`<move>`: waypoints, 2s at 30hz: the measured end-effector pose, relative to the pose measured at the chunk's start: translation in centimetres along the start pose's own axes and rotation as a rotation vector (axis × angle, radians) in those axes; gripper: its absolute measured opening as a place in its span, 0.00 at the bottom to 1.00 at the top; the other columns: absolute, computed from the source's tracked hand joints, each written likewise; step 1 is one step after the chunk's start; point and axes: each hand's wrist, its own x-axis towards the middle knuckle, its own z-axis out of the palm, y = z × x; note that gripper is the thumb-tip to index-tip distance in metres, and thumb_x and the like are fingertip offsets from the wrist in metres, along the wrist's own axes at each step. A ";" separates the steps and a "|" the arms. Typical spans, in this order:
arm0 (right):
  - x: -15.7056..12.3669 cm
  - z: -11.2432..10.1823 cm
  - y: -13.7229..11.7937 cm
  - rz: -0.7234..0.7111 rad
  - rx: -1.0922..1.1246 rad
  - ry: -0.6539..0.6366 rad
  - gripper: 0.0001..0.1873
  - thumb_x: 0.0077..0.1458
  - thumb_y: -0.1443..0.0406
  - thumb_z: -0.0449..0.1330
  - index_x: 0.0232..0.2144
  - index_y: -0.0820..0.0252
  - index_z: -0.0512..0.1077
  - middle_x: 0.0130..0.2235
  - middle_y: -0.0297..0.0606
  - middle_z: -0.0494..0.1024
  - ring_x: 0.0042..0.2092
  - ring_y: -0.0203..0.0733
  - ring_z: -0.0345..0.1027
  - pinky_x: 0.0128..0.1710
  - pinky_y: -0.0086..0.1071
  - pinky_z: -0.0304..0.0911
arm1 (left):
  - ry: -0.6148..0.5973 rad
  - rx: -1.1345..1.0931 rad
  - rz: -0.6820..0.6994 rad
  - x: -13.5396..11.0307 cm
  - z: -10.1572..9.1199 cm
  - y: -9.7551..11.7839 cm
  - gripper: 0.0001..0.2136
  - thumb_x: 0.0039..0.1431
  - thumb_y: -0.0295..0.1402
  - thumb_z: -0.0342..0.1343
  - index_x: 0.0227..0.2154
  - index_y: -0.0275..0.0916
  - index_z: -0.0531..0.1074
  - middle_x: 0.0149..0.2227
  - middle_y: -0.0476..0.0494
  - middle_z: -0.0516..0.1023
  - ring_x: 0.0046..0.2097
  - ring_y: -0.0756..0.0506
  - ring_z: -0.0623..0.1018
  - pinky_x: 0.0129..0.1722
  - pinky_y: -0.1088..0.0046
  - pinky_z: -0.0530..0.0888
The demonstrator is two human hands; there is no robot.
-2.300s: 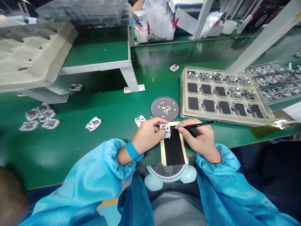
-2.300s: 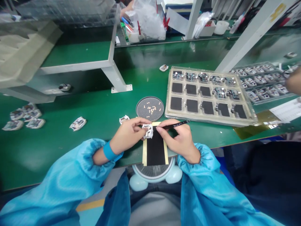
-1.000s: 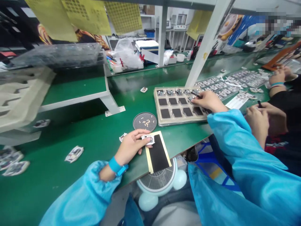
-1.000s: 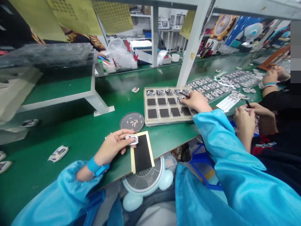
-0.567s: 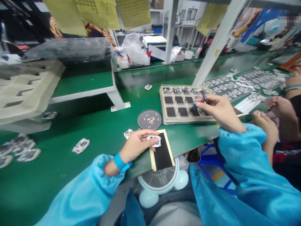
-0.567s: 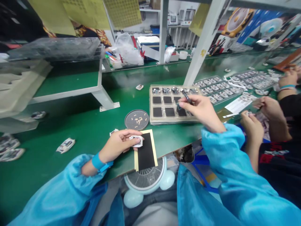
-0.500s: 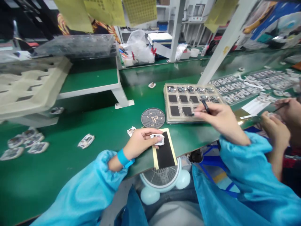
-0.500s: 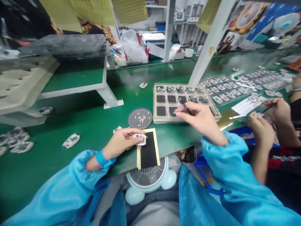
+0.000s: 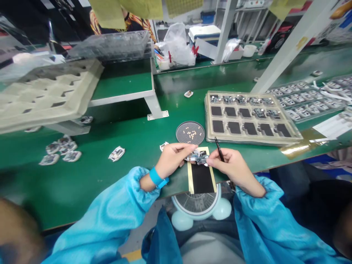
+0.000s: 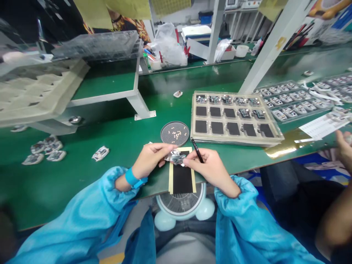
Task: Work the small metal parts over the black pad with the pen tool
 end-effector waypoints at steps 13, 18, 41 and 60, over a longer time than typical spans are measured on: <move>1.9 1.2 -0.8 0.040 0.002 -0.040 0.15 0.52 0.53 0.70 0.27 0.59 0.80 0.27 0.34 0.80 0.30 0.38 0.71 0.34 0.32 0.64 | -0.060 -0.035 0.144 -0.7 -0.4 -0.2 0.17 0.63 0.38 0.57 0.49 0.36 0.80 0.37 0.42 0.82 0.26 0.52 0.71 0.26 0.75 0.70; 1.9 0.7 -0.4 0.097 0.059 -0.043 0.16 0.53 0.53 0.70 0.27 0.60 0.79 0.24 0.31 0.75 0.23 0.31 0.61 0.24 0.28 0.55 | -0.128 -0.012 0.205 -0.8 0.0 -0.4 0.21 0.57 0.31 0.63 0.54 0.36 0.77 0.47 0.39 0.82 0.37 0.47 0.77 0.32 0.75 0.70; 2.2 0.8 0.2 0.116 0.103 -0.009 0.18 0.51 0.52 0.70 0.28 0.62 0.78 0.21 0.29 0.68 0.21 0.28 0.47 0.19 0.27 0.41 | -0.026 0.244 0.355 -0.4 0.4 -1.9 0.23 0.57 0.31 0.65 0.57 0.39 0.75 0.39 0.43 0.81 0.29 0.51 0.70 0.30 0.73 0.72; 2.6 2.4 -0.3 -0.070 0.242 0.045 0.16 0.48 0.61 0.74 0.37 0.57 0.75 0.34 0.32 0.77 0.35 0.38 0.72 0.38 0.33 0.68 | -0.121 -0.230 0.159 -0.5 0.3 -0.7 0.20 0.55 0.33 0.69 0.50 0.36 0.79 0.47 0.38 0.84 0.43 0.43 0.84 0.45 0.66 0.82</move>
